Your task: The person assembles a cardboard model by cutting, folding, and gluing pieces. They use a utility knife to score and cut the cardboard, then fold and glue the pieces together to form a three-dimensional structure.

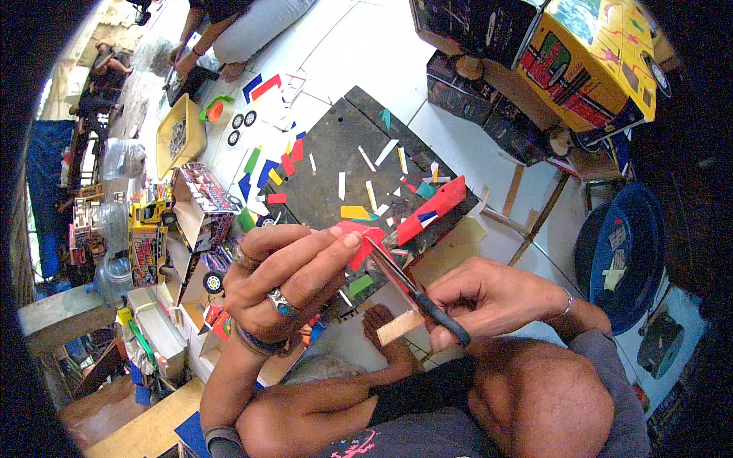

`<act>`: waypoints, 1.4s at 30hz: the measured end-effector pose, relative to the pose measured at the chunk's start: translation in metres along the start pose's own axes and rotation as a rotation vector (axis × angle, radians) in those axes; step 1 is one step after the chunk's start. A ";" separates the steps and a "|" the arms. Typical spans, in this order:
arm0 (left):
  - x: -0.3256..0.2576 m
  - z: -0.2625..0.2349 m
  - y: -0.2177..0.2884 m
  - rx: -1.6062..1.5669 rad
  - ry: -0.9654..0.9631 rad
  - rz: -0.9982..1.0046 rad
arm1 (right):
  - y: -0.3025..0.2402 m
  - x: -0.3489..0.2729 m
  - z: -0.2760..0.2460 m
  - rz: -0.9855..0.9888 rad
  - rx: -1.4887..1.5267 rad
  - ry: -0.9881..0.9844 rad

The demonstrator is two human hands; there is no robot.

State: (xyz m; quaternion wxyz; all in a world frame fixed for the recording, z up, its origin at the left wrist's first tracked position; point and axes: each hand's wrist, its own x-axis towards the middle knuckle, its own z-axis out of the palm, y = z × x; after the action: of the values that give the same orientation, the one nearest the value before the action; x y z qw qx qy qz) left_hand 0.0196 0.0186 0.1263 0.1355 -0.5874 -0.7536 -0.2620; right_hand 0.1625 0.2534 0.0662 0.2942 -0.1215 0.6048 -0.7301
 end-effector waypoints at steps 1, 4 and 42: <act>0.000 0.000 0.000 0.005 0.000 0.001 | 0.001 0.000 0.002 -0.033 0.019 0.026; 0.000 -0.001 0.001 0.020 0.002 0.009 | 0.002 0.000 0.003 -0.012 0.050 0.012; -0.004 0.009 -0.006 -0.104 0.091 -0.075 | 0.010 -0.002 -0.008 -0.249 0.375 0.348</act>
State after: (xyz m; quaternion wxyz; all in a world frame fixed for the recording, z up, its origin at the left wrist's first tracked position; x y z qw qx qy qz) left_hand 0.0156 0.0198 0.1152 0.1291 -0.5524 -0.7535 -0.3323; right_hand 0.1625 0.2596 0.0546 0.1113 -0.0111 0.4810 -0.8696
